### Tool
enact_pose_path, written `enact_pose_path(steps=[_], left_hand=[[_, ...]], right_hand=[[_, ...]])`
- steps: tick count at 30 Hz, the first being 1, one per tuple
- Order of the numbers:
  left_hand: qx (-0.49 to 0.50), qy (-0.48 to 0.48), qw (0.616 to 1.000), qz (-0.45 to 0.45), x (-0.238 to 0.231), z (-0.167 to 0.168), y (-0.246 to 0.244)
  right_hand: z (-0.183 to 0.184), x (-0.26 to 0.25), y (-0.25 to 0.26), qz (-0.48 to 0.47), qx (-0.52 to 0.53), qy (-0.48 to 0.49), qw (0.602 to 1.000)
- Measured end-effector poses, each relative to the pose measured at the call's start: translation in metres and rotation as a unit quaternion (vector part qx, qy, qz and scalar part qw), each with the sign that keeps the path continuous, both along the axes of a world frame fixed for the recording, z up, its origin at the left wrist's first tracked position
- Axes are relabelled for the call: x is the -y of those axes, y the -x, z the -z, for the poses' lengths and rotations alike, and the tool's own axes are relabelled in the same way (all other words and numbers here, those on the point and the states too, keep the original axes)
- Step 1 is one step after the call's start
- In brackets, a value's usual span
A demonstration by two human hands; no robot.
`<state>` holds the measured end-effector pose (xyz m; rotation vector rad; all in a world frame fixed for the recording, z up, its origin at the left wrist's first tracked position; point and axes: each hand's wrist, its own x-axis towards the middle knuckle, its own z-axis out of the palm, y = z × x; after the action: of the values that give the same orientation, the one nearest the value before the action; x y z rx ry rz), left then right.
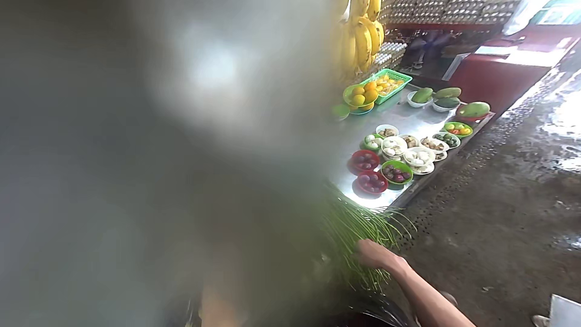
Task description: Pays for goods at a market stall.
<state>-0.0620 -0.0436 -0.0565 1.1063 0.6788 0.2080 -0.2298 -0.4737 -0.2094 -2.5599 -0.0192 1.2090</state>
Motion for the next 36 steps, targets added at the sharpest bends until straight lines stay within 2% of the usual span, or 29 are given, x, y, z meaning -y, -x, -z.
enact_pose_path(steps=[3,11,20,23,30,32,36], left_hand=[[-0.006,-0.015,1.0,0.007,-0.002,-0.003,0.007],[0.029,-0.002,0.998,0.05,-0.028,0.026,-0.008],[0.032,-0.003,0.999,0.035,-0.005,0.012,-0.005],[0.02,-0.02,0.999,0.03,0.012,-0.006,0.001],[0.019,-0.018,0.998,0.062,0.007,0.008,-0.003],[0.023,-0.023,0.996,0.078,0.015,-0.002,0.005],[0.033,0.001,0.996,0.085,0.005,0.016,-0.005]], right_hand=[[0.002,-0.008,0.001,-0.008,0.002,-0.004,1.0],[0.016,-0.012,0.01,-0.027,0.0,0.001,1.0],[0.021,-0.009,0.022,-0.023,0.005,-0.013,1.0],[0.026,-0.006,0.027,-0.024,0.008,-0.014,1.0],[0.038,0.001,0.038,-0.008,0.01,-0.012,1.0],[0.038,0.004,0.04,0.002,0.005,-0.013,1.0],[0.05,0.017,0.049,0.018,-0.002,-0.005,1.0]])
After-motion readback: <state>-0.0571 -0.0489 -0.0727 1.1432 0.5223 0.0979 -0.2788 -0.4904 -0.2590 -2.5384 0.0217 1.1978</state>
